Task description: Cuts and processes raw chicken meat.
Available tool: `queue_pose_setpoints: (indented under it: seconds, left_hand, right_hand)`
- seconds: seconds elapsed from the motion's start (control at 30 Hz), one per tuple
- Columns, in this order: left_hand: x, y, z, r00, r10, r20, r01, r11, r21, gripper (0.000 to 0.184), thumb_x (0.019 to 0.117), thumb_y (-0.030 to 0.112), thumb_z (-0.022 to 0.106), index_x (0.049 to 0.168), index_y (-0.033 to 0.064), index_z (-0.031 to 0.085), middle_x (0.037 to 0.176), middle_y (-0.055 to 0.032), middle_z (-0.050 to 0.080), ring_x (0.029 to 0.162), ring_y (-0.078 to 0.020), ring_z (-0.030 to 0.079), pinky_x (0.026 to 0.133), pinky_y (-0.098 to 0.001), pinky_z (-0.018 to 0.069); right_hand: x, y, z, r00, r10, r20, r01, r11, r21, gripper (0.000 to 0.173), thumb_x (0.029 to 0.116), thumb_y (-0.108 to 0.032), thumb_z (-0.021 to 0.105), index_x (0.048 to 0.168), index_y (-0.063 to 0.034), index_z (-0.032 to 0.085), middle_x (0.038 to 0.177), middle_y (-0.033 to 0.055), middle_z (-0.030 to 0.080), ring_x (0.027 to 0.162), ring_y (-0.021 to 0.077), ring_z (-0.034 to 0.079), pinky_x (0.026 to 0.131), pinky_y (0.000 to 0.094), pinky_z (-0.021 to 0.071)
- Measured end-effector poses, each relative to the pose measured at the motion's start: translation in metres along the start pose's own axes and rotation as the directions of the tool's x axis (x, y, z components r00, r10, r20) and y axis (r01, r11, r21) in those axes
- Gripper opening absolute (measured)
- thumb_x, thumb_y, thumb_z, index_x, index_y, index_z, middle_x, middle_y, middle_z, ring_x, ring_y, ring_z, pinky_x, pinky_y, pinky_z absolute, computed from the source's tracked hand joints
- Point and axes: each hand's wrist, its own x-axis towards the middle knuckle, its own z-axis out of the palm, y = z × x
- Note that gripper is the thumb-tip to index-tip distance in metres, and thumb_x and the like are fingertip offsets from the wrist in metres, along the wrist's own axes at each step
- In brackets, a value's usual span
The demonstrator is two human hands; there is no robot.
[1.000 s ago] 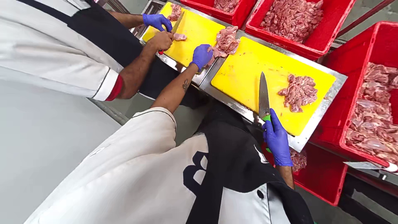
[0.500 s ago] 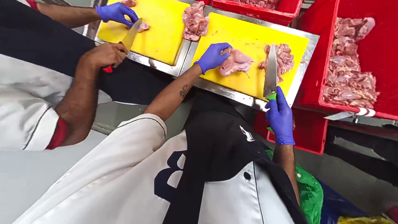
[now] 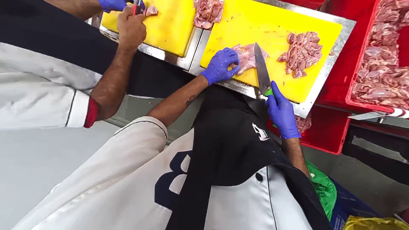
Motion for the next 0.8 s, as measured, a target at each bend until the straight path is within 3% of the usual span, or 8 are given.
queue_pose_setpoints:
  seconds: [0.03,0.13,0.23,0.4,0.5,0.57,0.67,0.8]
  left_hand:
    - [0.001,0.004,0.001,0.999,-0.032,-0.025,0.031,0.999,-0.023,0.033,0.0954,0.042,0.063,0.104,0.0125,0.075,0.115,-0.0072,0.073,0.123,-0.0273,0.062,0.104,-0.0473,0.0486]
    - [0.003,0.020,0.007,0.996,-0.063,-0.058,0.061,0.997,-0.042,0.041,0.0925,0.048,0.066,0.116,0.0158,0.075,0.118,-0.0051,0.074,0.124,-0.0261,0.062,0.108,-0.0483,0.0454]
    - [0.001,0.022,0.020,0.995,-0.042,-0.088,0.041,0.999,-0.014,0.029,0.0929,0.037,0.063,0.108,0.0180,0.077,0.114,-0.0034,0.074,0.122,-0.0261,0.062,0.107,-0.0486,0.0441]
    - [-0.001,0.017,0.023,0.992,-0.037,-0.124,0.037,0.999,-0.003,0.027,0.0942,0.035,0.064,0.108,0.0178,0.078,0.114,-0.0026,0.075,0.123,-0.0264,0.062,0.109,-0.0479,0.0432]
    - [0.000,0.020,0.021,0.993,-0.030,-0.116,0.034,0.999,0.029,0.027,0.0915,0.035,0.065,0.105,0.0166,0.079,0.112,-0.0051,0.075,0.120,-0.0288,0.063,0.103,-0.0489,0.0463]
    - [0.003,0.020,0.018,0.992,-0.041,-0.121,0.051,0.995,0.081,0.027,0.0898,0.038,0.067,0.102,0.0172,0.079,0.112,-0.0047,0.075,0.120,-0.0282,0.064,0.102,-0.0493,0.0476]
    - [0.011,0.009,0.009,0.993,-0.079,-0.087,0.091,0.987,0.135,0.031,0.0935,0.045,0.064,0.104,0.0195,0.078,0.115,-0.0032,0.075,0.122,-0.0272,0.063,0.106,-0.0497,0.0467]
    - [0.033,-0.037,-0.015,0.977,-0.190,-0.100,0.204,0.966,0.158,0.035,0.0951,0.044,0.061,0.107,0.0154,0.077,0.121,-0.0078,0.073,0.126,-0.0307,0.062,0.108,-0.0530,0.0464]
  right_hand:
    - [0.001,-0.005,-0.002,0.999,-0.043,-0.024,0.040,0.996,-0.084,0.049,0.1098,-0.031,0.039,0.159,-0.0267,0.041,0.088,0.0090,0.070,0.072,0.0213,0.065,0.071,0.0455,0.0555]
    - [0.000,-0.019,-0.011,0.986,-0.165,0.002,0.158,0.938,-0.307,0.048,0.1092,-0.029,0.042,0.158,-0.0265,0.044,0.094,0.0181,0.073,0.081,0.0351,0.071,0.076,0.0571,0.0549]
    - [-0.002,-0.029,-0.018,0.985,-0.158,0.075,0.175,0.870,-0.461,0.049,0.1096,-0.030,0.039,0.158,-0.0316,0.042,0.098,0.0192,0.073,0.086,0.0399,0.071,0.073,0.0602,0.0549]
    - [0.035,-0.060,-0.003,0.986,-0.123,0.115,0.164,0.845,-0.509,0.051,0.1100,-0.027,0.038,0.161,-0.0314,0.035,0.089,0.0192,0.069,0.078,0.0413,0.069,0.065,0.0594,0.0534]
    - [0.075,-0.087,0.027,0.990,-0.125,0.063,0.140,0.870,-0.473,0.053,0.1092,-0.022,0.040,0.161,-0.0290,0.031,0.085,0.0202,0.068,0.071,0.0424,0.068,0.055,0.0595,0.0523]
    - [0.092,-0.094,0.035,0.990,-0.141,0.027,0.137,0.870,-0.473,0.053,0.1090,-0.022,0.040,0.161,-0.0289,0.033,0.087,0.0202,0.069,0.073,0.0425,0.068,0.056,0.0595,0.0518]
    - [0.065,-0.076,0.021,0.992,-0.087,0.087,0.120,0.850,-0.513,0.053,0.1100,-0.025,0.037,0.162,-0.0320,0.030,0.087,0.0202,0.069,0.077,0.0432,0.069,0.061,0.0613,0.0531]
    - [-0.029,-0.029,-0.014,0.987,-0.021,0.157,0.107,0.819,-0.564,0.051,0.1104,-0.029,0.033,0.162,-0.0317,0.033,0.091,0.0193,0.070,0.077,0.0417,0.070,0.064,0.0605,0.0537]
